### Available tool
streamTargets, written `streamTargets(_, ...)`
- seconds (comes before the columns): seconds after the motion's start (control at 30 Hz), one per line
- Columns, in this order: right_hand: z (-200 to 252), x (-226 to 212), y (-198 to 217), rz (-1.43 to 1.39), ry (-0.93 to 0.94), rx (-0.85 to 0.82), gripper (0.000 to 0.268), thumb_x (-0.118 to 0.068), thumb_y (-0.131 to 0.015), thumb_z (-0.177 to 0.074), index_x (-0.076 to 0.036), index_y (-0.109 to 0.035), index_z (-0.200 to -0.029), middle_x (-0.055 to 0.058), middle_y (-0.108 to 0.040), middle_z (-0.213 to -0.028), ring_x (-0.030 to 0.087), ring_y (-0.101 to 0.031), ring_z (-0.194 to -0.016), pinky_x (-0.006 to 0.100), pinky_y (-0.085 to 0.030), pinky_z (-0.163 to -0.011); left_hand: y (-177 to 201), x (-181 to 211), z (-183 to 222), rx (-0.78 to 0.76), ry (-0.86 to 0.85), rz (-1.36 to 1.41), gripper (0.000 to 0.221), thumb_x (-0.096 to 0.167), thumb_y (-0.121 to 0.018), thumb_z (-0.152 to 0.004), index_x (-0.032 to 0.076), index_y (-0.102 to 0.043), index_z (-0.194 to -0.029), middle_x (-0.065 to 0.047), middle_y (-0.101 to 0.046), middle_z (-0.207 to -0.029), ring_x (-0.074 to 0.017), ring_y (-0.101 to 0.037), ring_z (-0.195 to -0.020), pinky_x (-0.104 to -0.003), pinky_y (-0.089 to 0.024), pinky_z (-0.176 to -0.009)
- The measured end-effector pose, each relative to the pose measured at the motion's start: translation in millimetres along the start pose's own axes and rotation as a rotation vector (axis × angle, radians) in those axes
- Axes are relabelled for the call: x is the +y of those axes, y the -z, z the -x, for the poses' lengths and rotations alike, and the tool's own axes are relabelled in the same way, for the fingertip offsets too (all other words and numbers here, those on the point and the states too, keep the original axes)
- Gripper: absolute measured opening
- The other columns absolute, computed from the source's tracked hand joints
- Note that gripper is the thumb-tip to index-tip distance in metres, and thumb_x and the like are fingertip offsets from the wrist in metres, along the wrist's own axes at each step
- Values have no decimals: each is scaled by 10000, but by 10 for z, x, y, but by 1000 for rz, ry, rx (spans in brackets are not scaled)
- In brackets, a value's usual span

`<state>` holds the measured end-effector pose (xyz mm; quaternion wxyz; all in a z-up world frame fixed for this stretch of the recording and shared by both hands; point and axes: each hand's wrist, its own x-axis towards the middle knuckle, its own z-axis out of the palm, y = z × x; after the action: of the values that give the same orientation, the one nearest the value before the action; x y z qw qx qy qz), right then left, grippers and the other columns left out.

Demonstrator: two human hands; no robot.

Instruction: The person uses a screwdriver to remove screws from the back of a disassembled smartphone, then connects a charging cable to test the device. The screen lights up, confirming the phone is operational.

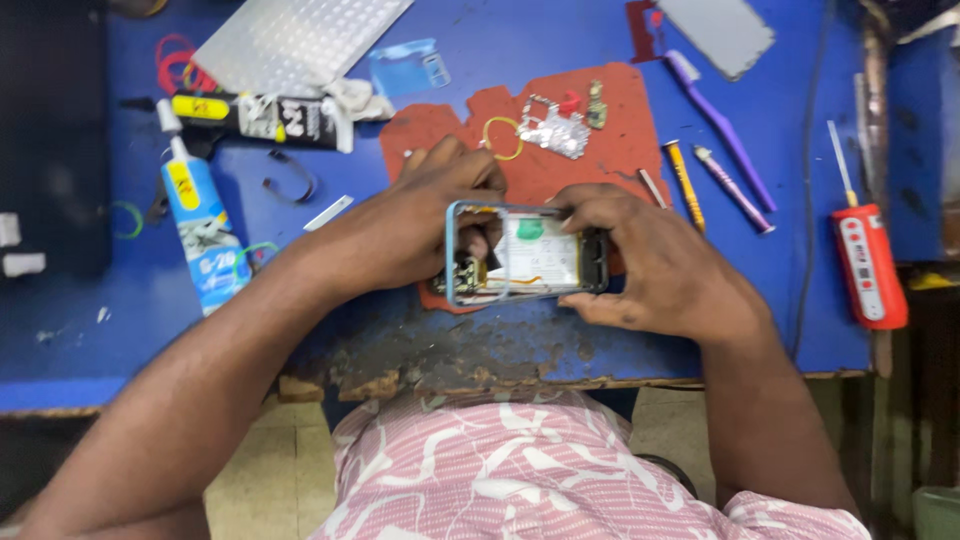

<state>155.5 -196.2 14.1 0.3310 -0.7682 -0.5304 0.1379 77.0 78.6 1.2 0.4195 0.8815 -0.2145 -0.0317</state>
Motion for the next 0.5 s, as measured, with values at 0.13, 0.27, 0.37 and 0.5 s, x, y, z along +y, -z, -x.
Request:
streamTargets(0.13, -9, 0, -34, 6, -29, 12, 795, -204, -944, -642, -54, -445, -1242, 181, -622, -1337, 347, -666, -1157, 405, -591, -895, 10, -89, 51, -2, -51, -11, 212, 19, -743, -774, 69, -651, -957, -63, -581, -1050, -315, -503, -1059, -456, -397, -891)
streamTargets(0.27, 30, -7, -43, -102, -130, -12, 788, -144, -940, -642, -57, -445, -1248, 181, -587, -1344, 296, -684, -1114, 336, -643, -797, 235, -182, 213, -53, -46, 68, 167, 0, -723, -818, 55, -641, -953, -40, -642, -961, -296, -556, -1031, -432, -432, -907)
streamTargets(0.37, 33, 11, -59, -106, -87, -3, 802, -130, -940, -659, -70, -412, -1260, 178, -568, -1352, 268, -683, -1110, 309, -652, -755, 482, -154, 447, -54, -38, 82, 173, 61, -774, -792, 68, -675, -934, -30, -683, -941, -281, -605, -1024, -432, -425, -916)
streamTargets(0.5, 40, 13, -73, -92, -101, 1, 817, -136, -946, -659, -96, -390, -1256, 157, -588, -1334, 212, -692, -981, 303, -629, -691, 664, -69, 656, -31, 1, -70, 267, 92, -775, -721, 101, -725, -983, -32, -705, -1033, -280, -601, -1107, -426, -422, -955)
